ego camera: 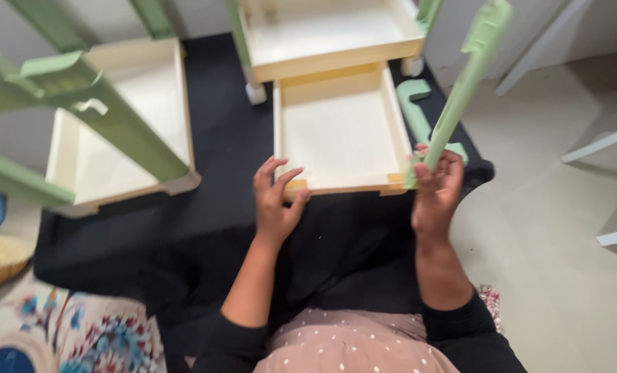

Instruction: The person assembles a two-tier rolling cart by hand. They attach green plastic side frames to white trays, add curved handles to the trays, and then stack the two assembled units together to form a complete cart.

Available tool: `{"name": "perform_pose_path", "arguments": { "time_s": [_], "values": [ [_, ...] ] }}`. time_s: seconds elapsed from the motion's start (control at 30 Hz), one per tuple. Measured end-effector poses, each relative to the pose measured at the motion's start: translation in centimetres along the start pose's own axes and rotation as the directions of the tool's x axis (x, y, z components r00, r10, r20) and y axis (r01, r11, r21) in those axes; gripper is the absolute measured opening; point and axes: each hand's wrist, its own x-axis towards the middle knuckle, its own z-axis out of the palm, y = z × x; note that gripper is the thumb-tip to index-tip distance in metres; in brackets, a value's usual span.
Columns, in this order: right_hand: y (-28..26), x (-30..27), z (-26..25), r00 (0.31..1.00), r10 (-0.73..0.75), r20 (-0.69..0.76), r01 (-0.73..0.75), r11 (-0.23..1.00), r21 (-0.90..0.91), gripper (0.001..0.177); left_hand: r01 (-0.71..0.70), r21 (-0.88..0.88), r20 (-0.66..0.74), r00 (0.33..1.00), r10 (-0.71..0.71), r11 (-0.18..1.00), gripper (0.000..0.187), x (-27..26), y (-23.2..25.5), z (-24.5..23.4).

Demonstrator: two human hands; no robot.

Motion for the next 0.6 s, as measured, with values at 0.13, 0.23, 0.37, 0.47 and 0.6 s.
{"name": "perform_pose_path", "arguments": {
  "time_s": [0.13,0.23,0.37,0.47,0.6],
  "values": [
    [-0.1,-4.1,6.8,0.992,0.061,0.11,-0.079,0.982,0.171,0.046,-0.11,-0.237,-0.021,0.994,0.108,0.965,0.059,-1.1,1.2,-0.2],
    [-0.5,-6.5,10.6,0.967,0.096,0.237,-0.125,0.986,0.111,0.049,-0.131,-0.383,-0.023,0.991,0.133,0.914,0.06,-2.7,2.0,-0.8],
    [-0.7,-8.0,11.6,0.917,0.094,0.387,-0.115,0.993,0.031,0.051,0.07,-0.403,0.053,0.997,-0.054,0.912,0.034,-4.8,1.4,-2.5],
    [-1.2,-7.3,9.4,0.911,-0.026,0.413,0.211,0.888,-0.408,0.037,0.655,-0.345,0.298,0.755,-0.584,0.672,0.035,-4.9,-0.1,-4.0],
    [-2.4,-3.8,5.2,0.892,-0.395,0.22,0.448,0.703,-0.553,0.035,0.419,-0.82,0.28,0.888,-0.365,0.391,0.034,-3.0,-1.8,-5.3]
  ]
}}
